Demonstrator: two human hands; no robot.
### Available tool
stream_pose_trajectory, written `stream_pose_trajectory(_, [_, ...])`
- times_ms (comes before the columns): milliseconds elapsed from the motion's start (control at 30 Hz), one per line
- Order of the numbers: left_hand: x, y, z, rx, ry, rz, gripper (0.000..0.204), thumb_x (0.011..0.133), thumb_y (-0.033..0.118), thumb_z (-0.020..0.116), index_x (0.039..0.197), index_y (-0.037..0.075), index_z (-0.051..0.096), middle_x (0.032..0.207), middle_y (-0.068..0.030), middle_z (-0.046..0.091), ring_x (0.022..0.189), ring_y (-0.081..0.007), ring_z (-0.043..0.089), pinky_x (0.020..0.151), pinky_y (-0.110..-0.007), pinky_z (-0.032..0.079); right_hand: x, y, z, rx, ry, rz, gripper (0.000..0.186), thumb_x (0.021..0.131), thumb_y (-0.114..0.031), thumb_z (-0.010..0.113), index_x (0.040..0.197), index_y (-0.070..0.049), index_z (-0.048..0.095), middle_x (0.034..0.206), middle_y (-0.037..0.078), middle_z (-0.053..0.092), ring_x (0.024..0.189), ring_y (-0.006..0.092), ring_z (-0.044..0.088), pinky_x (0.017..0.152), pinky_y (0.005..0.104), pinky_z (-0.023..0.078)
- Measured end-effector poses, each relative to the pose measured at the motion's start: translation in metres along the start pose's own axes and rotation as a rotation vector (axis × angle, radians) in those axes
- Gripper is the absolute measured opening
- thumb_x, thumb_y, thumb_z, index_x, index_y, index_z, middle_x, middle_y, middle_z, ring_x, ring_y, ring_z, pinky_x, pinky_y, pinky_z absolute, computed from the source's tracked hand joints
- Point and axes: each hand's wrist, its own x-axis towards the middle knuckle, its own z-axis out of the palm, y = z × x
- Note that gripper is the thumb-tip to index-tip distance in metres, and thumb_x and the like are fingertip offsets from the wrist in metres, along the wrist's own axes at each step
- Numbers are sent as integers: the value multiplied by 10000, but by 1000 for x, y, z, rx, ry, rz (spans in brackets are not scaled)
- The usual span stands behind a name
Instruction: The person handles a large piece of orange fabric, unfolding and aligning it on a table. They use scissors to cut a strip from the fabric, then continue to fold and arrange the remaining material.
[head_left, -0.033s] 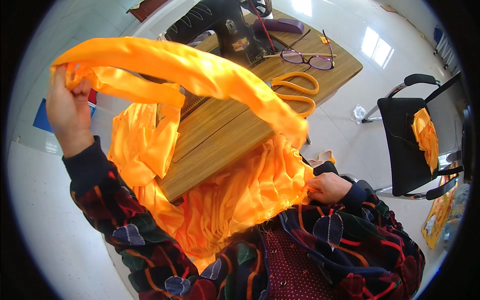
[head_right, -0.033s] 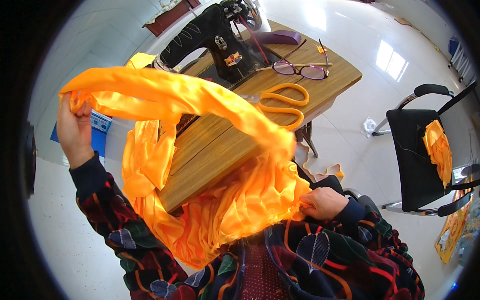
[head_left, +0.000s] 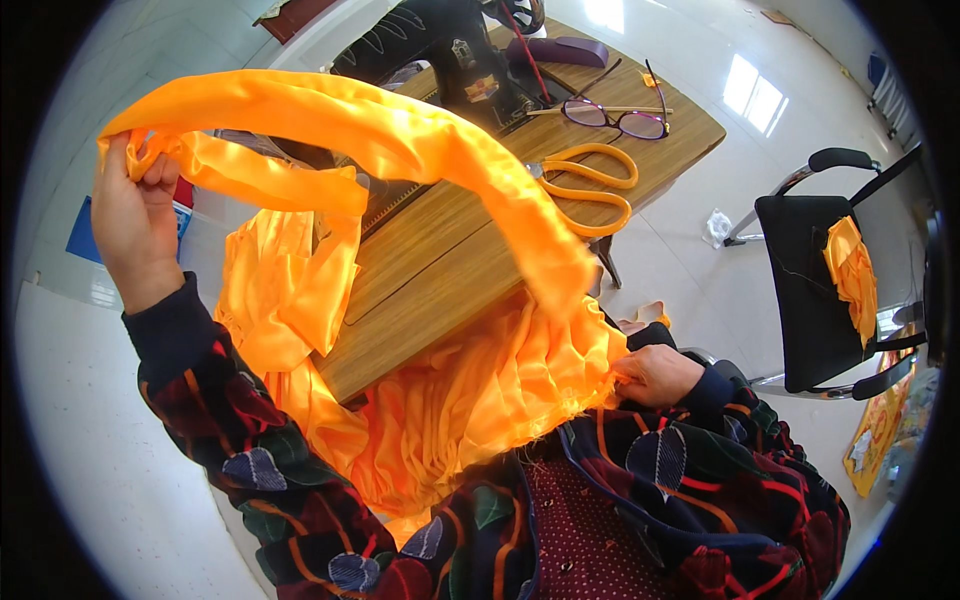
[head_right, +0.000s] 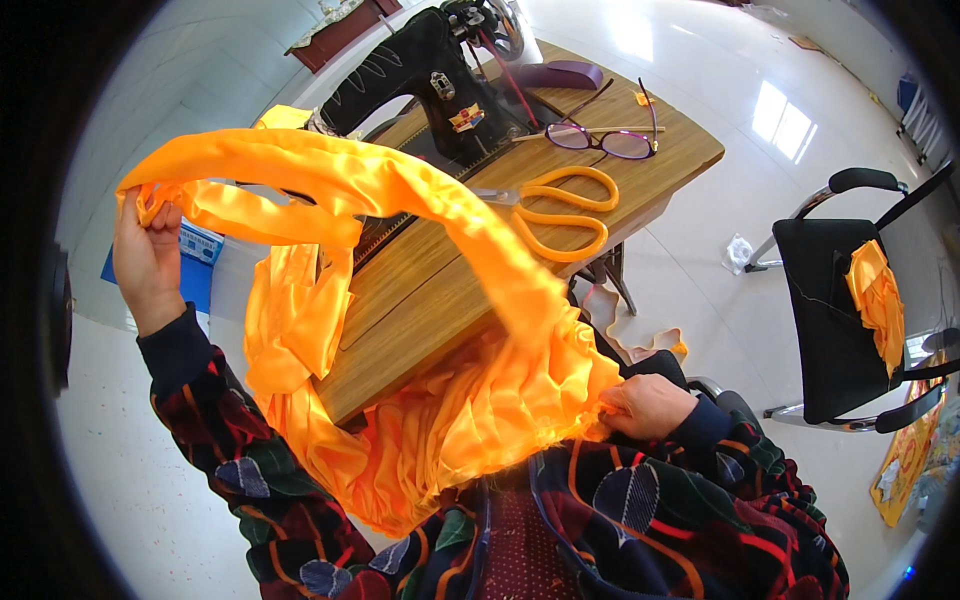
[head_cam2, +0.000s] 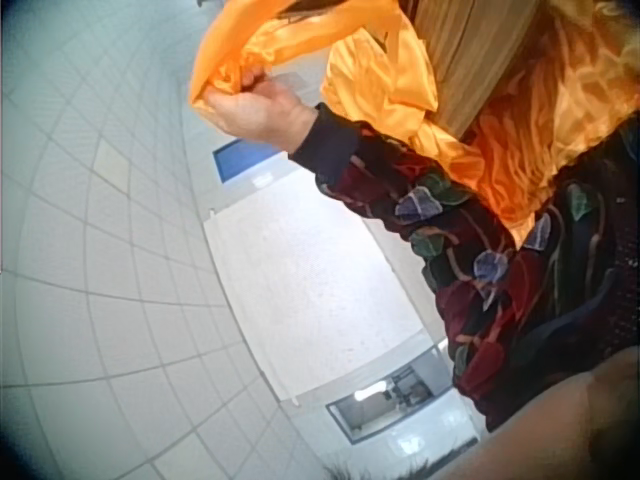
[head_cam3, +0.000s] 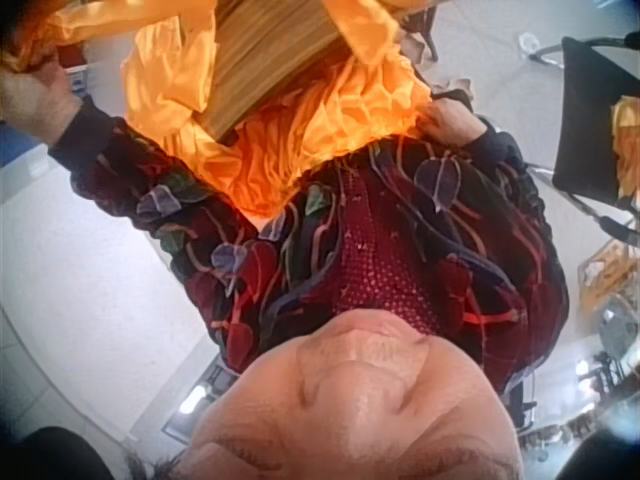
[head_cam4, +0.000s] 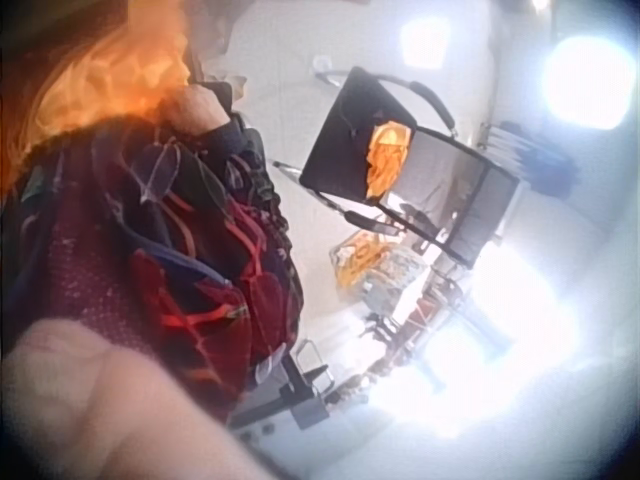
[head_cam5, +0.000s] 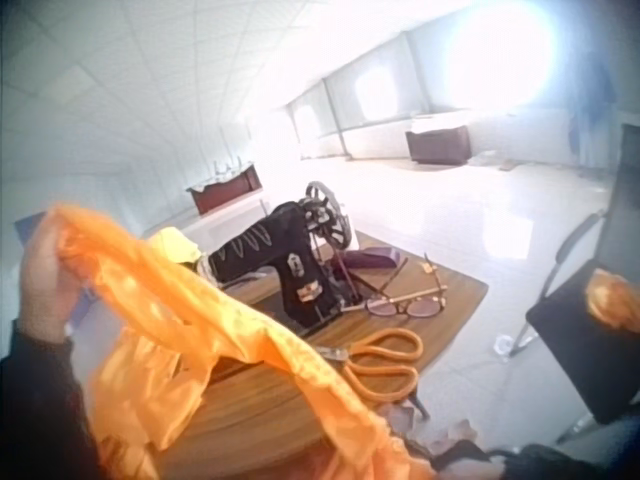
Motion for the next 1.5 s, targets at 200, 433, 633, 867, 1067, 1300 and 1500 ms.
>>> stream_pose_trajectory(200, [-31, -80, -9, 279, -432, -201, 299, 978, 231, 537, 1202, 35, 512, 1123, -71, 580, 862, -143, 607, 817, -282, 515, 0, 1, 2, 2, 13, -16, 207, 840, -241, 584, 844, -36, 560, 757, 178, 592, 736, 378, 595, 641, 463, 465])
stream_pose_trajectory(433, [-132, -94, 43, 801, -871, 76, 481, 822, 201, 693, 1225, -5, 531, 1235, -170, 495, 915, -294, 608, 760, -333, 525, 1, -3, -1, -8, 5, -5, 212, 847, -250, 583, 849, -40, 558, 769, 178, 587, 748, 373, 594, 649, 460, 464])
stream_pose_trajectory(633, [-196, -114, 71, 864, -942, 119, 267, 828, 131, 651, 1035, 9, 538, 1005, -173, 545, 795, -376, 562, 719, -369, 492, 2, -4, -1, -14, 26, -33, 201, 834, -240, 596, 857, -42, 566, 794, 167, 594, 760, 363, 598, 659, 449, 468])
stream_pose_trajectory(867, [-162, -135, 86, 327, -690, -328, 263, 908, 128, 600, 1095, -41, 527, 980, -133, 603, 908, -224, 603, 799, -306, 494, 1, -7, -3, 28, 124, -128, 185, 807, -185, 621, 926, -45, 615, 820, 143, 613, 797, 341, 613, 700, 409, 491])
stream_pose_trajectory(1067, [-175, -113, 64, 373, -987, 7, 344, 904, 150, 619, 1185, -38, 555, 1188, -157, 582, 1029, -202, 578, 872, -321, 471, 6, -10, -5, 56, 81, -95, 192, 779, -89, 608, 961, -30, 623, 872, 150, 637, 837, 342, 619, 759, 393, 500])
stream_pose_trajectory(1300, [-229, -89, 34, 294, -1094, -206, 489, 851, 220, 692, 1243, -28, 535, 1263, -186, 541, 1154, -284, 537, 981, -339, 419, 14, -15, -3, 272, 311, -73, 205, 822, -18, 523, 1011, 9, 596, 928, 140, 638, 822, 284, 618, 756, 339, 481])
stream_pose_trajectory(1500, [-282, -101, 40, 733, -1053, 37, 739, 789, 281, 728, 1376, -9, 386, 1335, -246, 457, 1257, -400, 423, 1066, -415, 335, 31, -45, -17, 360, 341, -230, 228, 811, -50, 606, 1028, 18, 584, 889, 178, 630, 822, 299, 621, 739, 325, 487])
